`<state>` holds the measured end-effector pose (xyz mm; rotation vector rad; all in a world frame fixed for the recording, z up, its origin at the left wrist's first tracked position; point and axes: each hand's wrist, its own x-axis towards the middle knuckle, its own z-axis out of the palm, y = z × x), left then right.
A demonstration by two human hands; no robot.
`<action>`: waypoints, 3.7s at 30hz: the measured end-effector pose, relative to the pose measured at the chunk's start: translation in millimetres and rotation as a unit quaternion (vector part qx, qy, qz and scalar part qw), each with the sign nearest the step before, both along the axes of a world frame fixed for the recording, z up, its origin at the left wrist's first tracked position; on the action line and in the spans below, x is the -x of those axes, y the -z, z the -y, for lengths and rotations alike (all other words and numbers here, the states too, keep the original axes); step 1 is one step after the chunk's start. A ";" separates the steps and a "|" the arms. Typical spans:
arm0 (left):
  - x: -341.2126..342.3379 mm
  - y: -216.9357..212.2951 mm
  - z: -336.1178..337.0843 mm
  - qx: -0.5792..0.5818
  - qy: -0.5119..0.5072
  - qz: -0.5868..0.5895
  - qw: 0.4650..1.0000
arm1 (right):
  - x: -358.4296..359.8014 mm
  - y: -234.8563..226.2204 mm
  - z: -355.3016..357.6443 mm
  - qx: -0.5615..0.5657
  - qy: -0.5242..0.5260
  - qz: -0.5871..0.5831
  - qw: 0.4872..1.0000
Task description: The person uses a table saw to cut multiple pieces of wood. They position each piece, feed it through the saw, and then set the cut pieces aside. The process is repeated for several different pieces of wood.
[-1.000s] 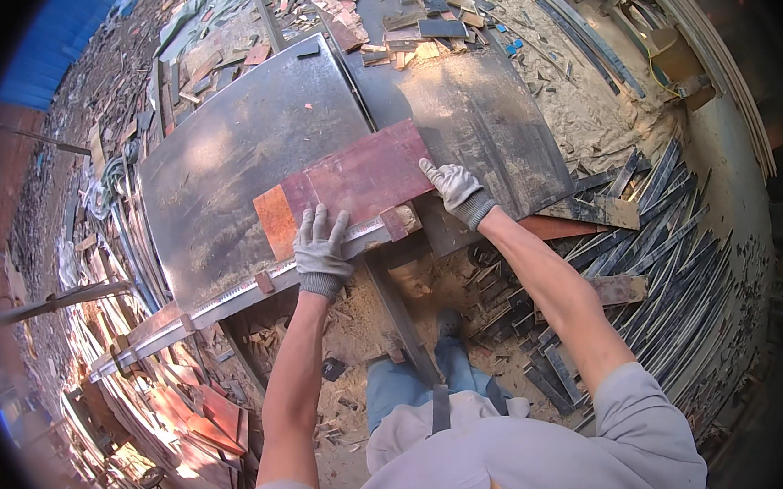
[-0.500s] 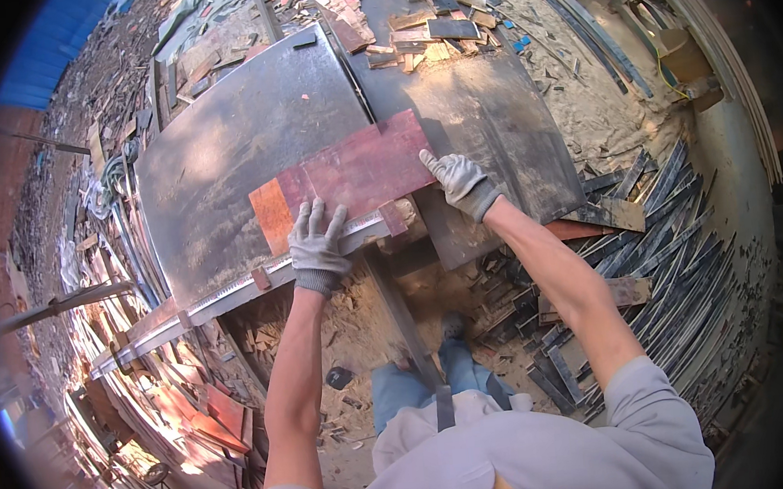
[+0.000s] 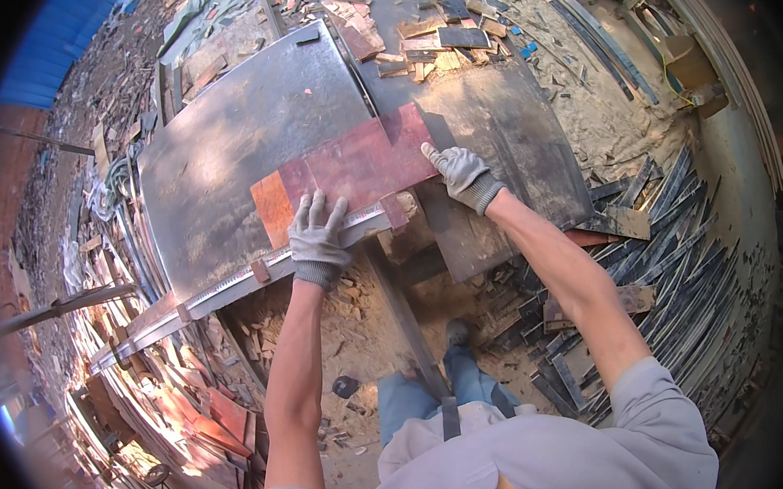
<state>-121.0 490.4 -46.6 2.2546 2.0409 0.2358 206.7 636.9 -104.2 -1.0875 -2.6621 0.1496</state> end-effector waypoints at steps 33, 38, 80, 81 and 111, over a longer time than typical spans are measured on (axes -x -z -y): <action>29.0 -20.0 -68.4 0.076 -0.036 -0.030 0.996 | 43.5 -27.4 -63.5 0.174 0.084 -0.149 0.970; 44.6 -20.0 -100.6 0.036 -0.028 -0.010 0.999 | 61.1 -48.0 -81.4 0.390 0.277 -0.234 0.846; -234.2 -4.2 399.3 -0.139 0.092 0.029 0.986 | -369.0 -120.2 410.1 0.480 0.458 -0.430 0.612; -224.3 -3.7 409.9 -0.101 0.076 0.042 0.991 | -306.9 -91.3 422.1 0.503 0.408 -0.380 0.660; -215.0 5.5 435.5 -0.019 0.063 0.170 0.983 | -180.8 -21.8 439.0 0.566 0.286 -0.300 0.713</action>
